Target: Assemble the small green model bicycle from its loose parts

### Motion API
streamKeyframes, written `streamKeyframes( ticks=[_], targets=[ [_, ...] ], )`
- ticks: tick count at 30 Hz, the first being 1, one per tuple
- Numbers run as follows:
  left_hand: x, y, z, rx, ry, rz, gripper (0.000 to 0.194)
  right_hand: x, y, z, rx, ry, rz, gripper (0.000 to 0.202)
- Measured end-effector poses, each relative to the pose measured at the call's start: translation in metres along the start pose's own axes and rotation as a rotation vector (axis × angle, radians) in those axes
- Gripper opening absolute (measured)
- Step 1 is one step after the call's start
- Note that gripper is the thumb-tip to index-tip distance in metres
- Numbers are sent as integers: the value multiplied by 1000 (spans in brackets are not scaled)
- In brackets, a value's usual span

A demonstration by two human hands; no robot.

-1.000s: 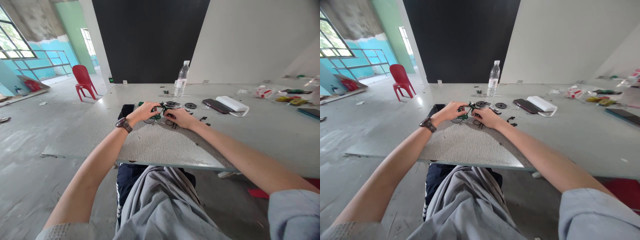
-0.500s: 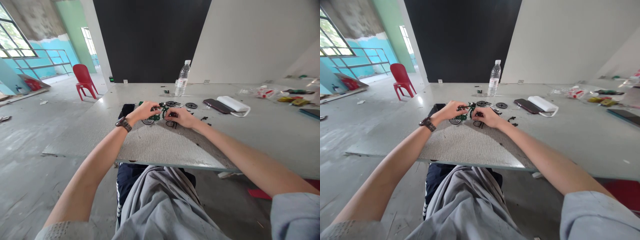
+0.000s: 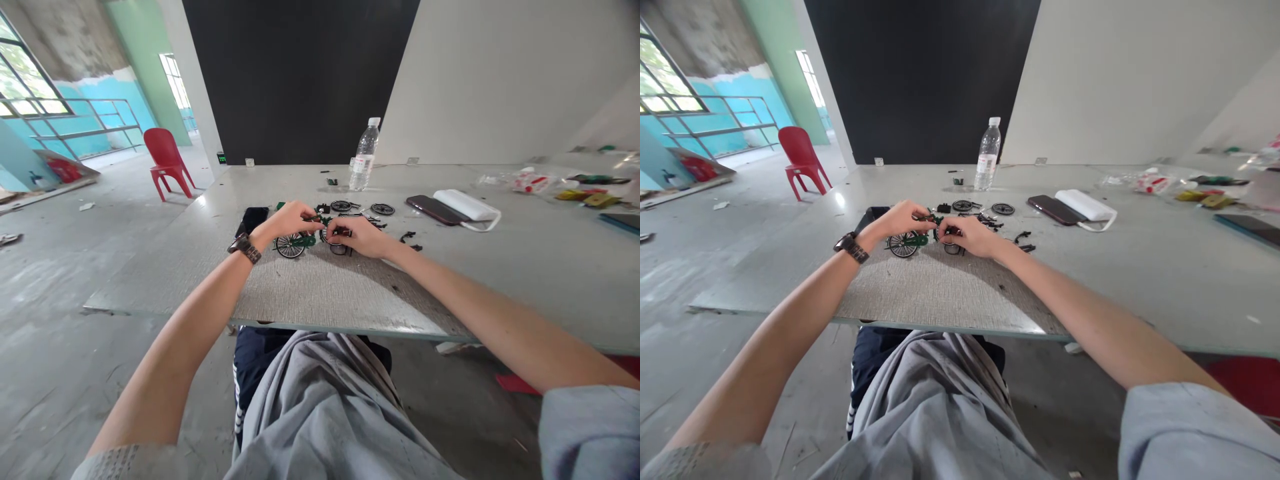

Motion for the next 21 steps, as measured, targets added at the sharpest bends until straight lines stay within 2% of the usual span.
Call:
streamKeyframes(
  ticks=[4, 9, 16, 21],
  targets=[
    [5, -1, 2, 66, 72, 20, 42, 6, 0, 0, -47, 65, -9, 21],
    [1, 0, 1, 141, 111, 77, 44, 8, 1, -3, -29, 79, 17, 23],
    [0, -1, 2, 164, 164, 163, 23, 13, -1, -5, -15, 50, 18, 26],
    [-3, -1, 2, 172, 191, 172, 16, 17, -1, -4, -11, 51, 26, 28]
  ],
)
Point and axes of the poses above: each hand's wrist, its own y-axis away from the middle knuckle, its own z-axis out of the back of the hand, x = y × z, the point moved 1 cm from there along -y, towards the middle knuckle, and after that the axes turned 13 degrees about y, right-handed, at the moved point
